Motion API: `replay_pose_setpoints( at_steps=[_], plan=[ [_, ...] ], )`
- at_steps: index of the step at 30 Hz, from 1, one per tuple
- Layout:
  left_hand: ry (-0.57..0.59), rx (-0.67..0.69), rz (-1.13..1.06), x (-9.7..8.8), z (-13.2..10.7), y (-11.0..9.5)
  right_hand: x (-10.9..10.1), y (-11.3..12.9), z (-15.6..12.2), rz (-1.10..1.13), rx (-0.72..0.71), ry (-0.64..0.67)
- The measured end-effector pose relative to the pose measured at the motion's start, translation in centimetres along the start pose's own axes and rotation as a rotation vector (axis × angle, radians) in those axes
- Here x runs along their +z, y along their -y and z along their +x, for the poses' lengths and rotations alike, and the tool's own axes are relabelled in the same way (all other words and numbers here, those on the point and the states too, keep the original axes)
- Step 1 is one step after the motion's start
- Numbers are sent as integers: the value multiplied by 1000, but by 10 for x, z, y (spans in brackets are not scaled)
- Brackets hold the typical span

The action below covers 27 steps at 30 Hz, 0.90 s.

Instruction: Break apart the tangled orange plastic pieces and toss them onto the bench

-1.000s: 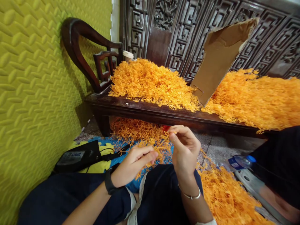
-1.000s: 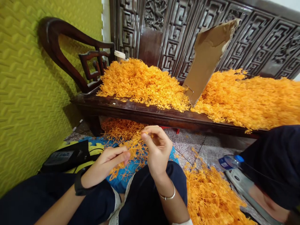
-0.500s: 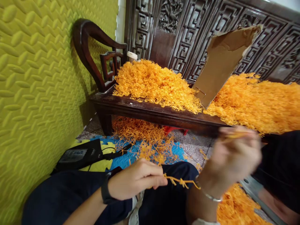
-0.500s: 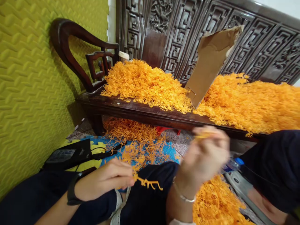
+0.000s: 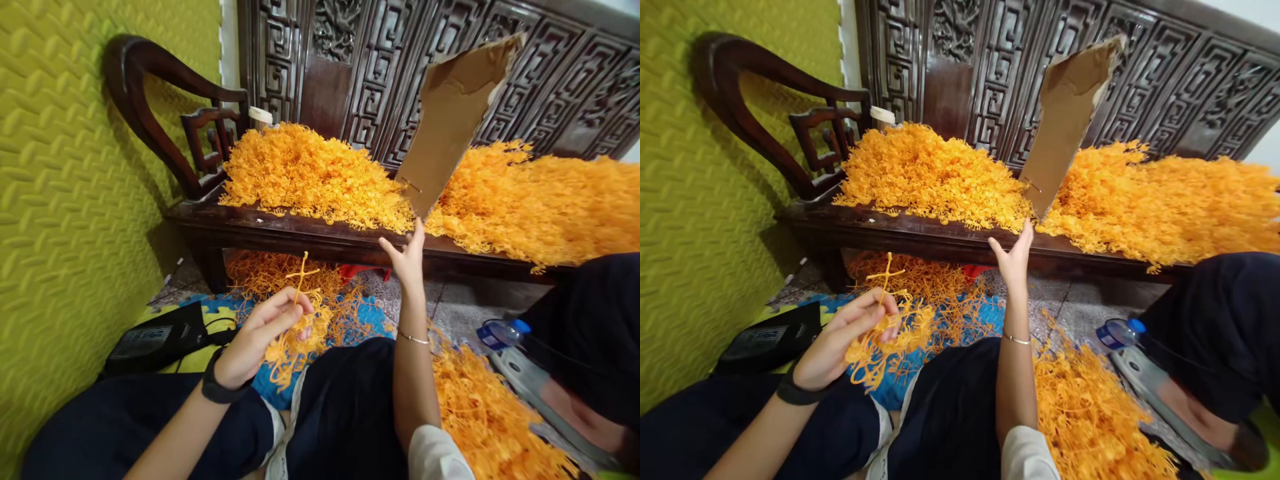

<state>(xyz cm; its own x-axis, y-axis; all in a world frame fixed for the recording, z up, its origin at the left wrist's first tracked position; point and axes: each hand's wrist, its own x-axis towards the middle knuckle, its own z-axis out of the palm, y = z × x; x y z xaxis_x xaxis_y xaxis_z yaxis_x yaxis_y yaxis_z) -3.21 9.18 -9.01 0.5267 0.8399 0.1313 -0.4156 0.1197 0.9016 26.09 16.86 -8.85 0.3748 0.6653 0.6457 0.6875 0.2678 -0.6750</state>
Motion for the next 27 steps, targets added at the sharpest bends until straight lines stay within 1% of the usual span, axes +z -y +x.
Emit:
replay_pose_setpoints(
  at_steps=[2, 4, 6, 8, 10, 12, 14, 16, 18, 19, 21, 24, 25, 27],
  plan=[
    [-24, 17, -16, -1, 1, 0, 5, -1, -9, 64, 86, 40],
    [-55, 35, -39, -2, 4, 0, 4, 7, -20, 155, 110, 173],
    [-85, 52, -44, -3, 6, -1, -2, 24, -30, 240, 109, 282],
    [-108, 75, -23, -3, 8, -2, -10, 47, -38, 296, 101, 336],
    [-114, 99, 11, -3, 9, -2, -14, 70, -45, 330, 58, 421],
    [-93, 109, 25, -3, 9, -2, -11, 88, -52, 397, 34, 569],
    [-49, 113, 13, -2, 8, -2, -4, 99, -58, 501, 12, 741],
    [-5, 121, -11, -1, 7, -2, 6, 103, -63, 578, -17, 898],
    [31, 117, -20, 0, 6, -2, 15, 104, -66, 613, -35, 990],
    [48, 107, -19, 1, 5, -2, 17, 103, -67, 622, -30, 995],
    [73, 83, -30, 1, 4, -2, 19, 103, -68, 639, 5, 962],
    [70, 44, -93, 2, 4, 0, 17, 103, -67, 687, 70, 906],
    [61, 33, -122, 1, 5, 1, 16, 103, -67, 716, 103, 867],
    [27, 34, -161, 1, 6, 5, 18, 103, -69, 784, 189, 718]
  ],
)
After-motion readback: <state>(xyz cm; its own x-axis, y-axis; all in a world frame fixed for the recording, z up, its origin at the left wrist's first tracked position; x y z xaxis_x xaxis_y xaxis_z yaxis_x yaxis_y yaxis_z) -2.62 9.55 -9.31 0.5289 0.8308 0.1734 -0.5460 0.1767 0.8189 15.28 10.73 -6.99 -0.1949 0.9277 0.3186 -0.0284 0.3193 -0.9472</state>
